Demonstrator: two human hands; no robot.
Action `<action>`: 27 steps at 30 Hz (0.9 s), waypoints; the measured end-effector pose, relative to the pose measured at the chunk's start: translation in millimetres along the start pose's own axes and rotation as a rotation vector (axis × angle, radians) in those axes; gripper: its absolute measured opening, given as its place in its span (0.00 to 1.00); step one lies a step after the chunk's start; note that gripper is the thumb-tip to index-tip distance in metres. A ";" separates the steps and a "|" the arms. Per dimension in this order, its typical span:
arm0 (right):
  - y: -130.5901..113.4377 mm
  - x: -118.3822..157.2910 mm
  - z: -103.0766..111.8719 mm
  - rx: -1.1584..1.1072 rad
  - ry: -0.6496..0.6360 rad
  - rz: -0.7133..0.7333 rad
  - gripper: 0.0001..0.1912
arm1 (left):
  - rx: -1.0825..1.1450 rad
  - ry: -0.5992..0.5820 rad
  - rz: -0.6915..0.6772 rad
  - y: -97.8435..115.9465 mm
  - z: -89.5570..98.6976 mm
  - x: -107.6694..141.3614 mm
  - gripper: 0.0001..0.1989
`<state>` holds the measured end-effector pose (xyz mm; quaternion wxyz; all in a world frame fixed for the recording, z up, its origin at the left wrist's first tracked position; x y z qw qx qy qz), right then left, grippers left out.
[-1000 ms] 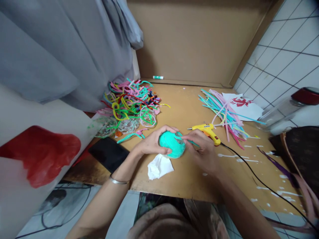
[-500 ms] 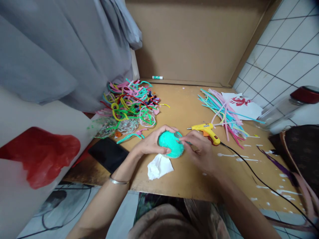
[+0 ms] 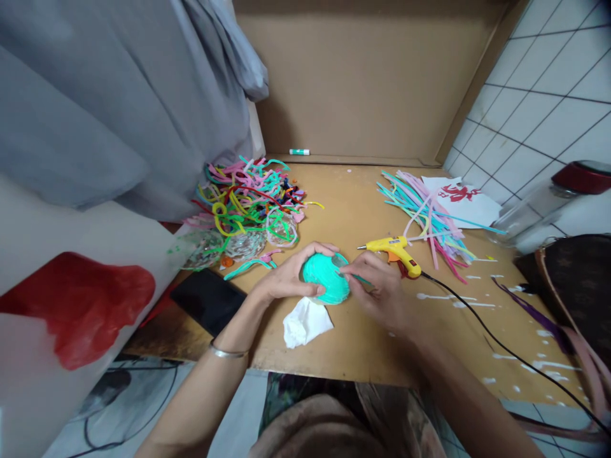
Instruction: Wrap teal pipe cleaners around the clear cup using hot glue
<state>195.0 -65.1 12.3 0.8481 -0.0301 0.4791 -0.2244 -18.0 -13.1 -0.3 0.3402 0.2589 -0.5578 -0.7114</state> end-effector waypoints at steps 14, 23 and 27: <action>-2.2 -0.2 -2.3 0.001 -0.001 -0.022 0.09 | -0.143 0.079 -0.050 2.8 -0.4 0.1 0.30; -2.4 -2.4 -1.6 0.000 0.016 -0.017 0.09 | -0.172 0.119 -0.084 6.9 -3.3 1.7 0.30; -1.0 -0.5 -3.1 -0.008 0.014 -0.033 0.09 | -0.167 0.130 -0.092 9.2 -4.4 3.5 0.29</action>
Point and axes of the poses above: each hand's wrist, its own x-axis away from the middle knuckle, its own z-axis out of the back of the hand, y = z × x, the point moved 1 cm from there along -x, towards the middle knuckle, and after that the axes turned 15 degrees about z, right-handed, at the moved point
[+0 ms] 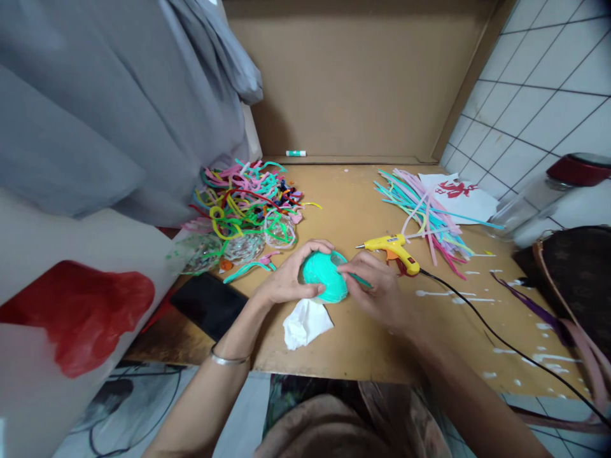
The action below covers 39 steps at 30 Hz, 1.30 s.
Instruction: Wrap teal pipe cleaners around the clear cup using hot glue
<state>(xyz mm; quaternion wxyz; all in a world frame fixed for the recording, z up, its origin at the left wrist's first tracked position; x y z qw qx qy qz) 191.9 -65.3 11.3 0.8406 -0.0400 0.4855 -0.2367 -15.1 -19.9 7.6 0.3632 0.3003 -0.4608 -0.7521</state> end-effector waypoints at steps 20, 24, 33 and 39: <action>1.8 2.2 -2.2 0.046 -0.008 -0.012 0.09 | 0.004 0.008 0.037 1.7 3.0 3.3 0.26; 5.2 5.1 -5.3 0.028 0.022 -0.009 0.10 | -0.001 0.001 0.044 5.1 2.2 5.5 0.24; 4.0 3.7 -5.2 0.029 0.007 -0.006 0.10 | -0.045 0.008 0.007 6.3 0.9 5.9 0.19; 3.2 2.7 -5.4 0.016 0.016 -0.012 0.09 | -0.071 0.016 -0.020 5.8 -0.4 6.7 0.17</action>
Point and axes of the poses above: each hand's wrist, its own x-axis away from the middle knuckle, its own z-axis out of the back of the hand, y = z × x, the point moved 1 cm from there along -x, towards the middle knuckle, and after that the axes turned 15 degrees about z, right-handed, at the moved point
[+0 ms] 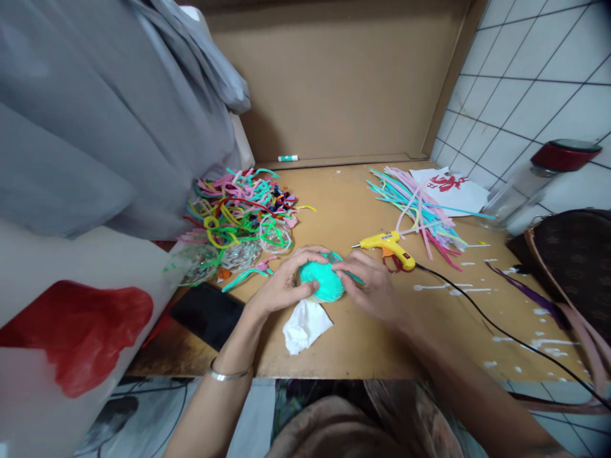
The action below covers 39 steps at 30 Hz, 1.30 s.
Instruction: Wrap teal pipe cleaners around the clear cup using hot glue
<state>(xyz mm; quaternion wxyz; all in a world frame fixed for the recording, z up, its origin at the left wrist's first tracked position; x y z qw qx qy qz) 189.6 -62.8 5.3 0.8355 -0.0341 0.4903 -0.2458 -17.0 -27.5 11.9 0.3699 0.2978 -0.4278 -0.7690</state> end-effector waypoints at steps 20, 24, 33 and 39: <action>-3.1 1.0 -0.9 0.013 -0.040 0.023 0.12 | -0.053 0.100 -0.022 -4.0 -13.9 -4.2 0.32; -12.8 -3.7 4.6 -0.058 -0.065 0.080 0.21 | 0.019 0.096 -0.002 -7.4 -9.6 -5.1 0.33; -13.6 -8.5 17.5 -0.053 0.167 -0.049 0.10 | 0.170 -0.018 0.015 -16.8 -5.3 -8.0 0.34; -4.6 -4.7 8.5 0.010 0.136 -0.110 0.08 | 0.214 -0.040 0.066 -19.1 -2.0 -8.9 0.34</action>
Point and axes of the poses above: each hand's wrist, its own x-axis away from the middle knuckle, its own z-axis out of the back of the hand, y = z × x, the point moved 1 cm from there along -x, towards the middle knuckle, and after that the axes turned 15 degrees about z, right-handed, at the moved point
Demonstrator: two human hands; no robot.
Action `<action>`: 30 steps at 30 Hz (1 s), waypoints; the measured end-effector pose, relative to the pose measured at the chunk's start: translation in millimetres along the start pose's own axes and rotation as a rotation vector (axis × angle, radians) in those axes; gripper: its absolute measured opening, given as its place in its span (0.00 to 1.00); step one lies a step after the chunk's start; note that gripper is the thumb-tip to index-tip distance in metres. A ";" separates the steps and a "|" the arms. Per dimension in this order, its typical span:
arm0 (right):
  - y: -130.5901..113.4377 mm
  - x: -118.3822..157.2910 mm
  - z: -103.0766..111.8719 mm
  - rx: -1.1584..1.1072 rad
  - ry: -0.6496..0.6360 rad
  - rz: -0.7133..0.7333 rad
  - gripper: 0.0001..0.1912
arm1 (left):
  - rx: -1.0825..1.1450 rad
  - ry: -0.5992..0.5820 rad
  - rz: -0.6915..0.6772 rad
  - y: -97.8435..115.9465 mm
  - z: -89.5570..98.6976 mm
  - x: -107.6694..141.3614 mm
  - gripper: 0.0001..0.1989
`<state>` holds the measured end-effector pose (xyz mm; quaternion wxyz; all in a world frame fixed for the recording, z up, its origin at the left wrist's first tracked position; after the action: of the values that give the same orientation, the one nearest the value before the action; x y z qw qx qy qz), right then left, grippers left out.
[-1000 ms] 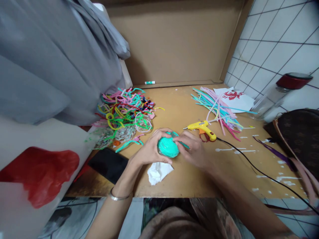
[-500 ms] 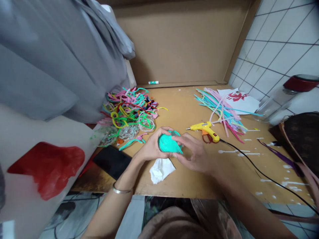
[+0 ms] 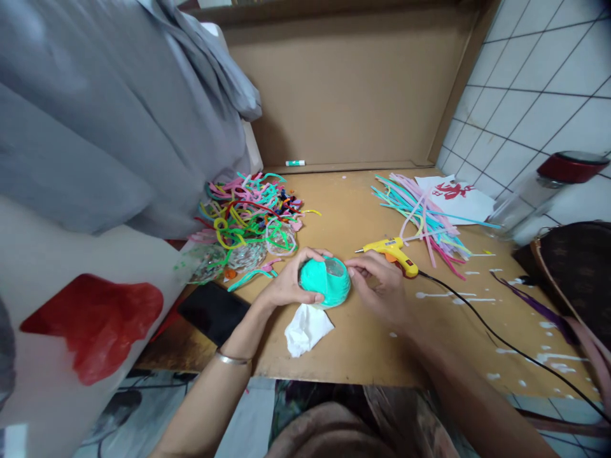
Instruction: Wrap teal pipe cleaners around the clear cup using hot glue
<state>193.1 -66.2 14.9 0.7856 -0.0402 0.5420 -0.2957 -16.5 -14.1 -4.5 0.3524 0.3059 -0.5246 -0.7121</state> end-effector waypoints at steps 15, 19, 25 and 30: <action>63.3 5.8 40.9 1.015 -0.462 -0.591 0.26 | 0.108 0.038 0.035 -11.5 2.9 -4.4 0.36; 73.4 17.3 29.9 1.079 -0.504 -0.544 0.28 | 0.163 0.007 0.051 -12.7 4.2 -5.0 0.35; 92.4 26.7 35.4 1.026 -0.305 -0.504 0.15 | 0.219 -0.013 0.065 -8.7 4.6 -4.2 0.35; 81.3 13.6 43.2 0.928 0.031 -0.351 0.14 | 0.233 -0.025 0.043 -10.1 4.5 -5.5 0.35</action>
<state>268.4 -17.5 -9.9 0.6507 0.2275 0.3501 -0.6342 -18.9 -5.1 -12.7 0.3231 0.3243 -0.6146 -0.6424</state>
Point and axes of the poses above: each hand's wrist, its own x-axis away from the middle knuckle, its own z-axis out of the back of the hand, y = z × x, the point moved 1 cm from there along -x, towards the middle knuckle, and after that the axes turned 15 degrees about z, right-handed, at the moved point
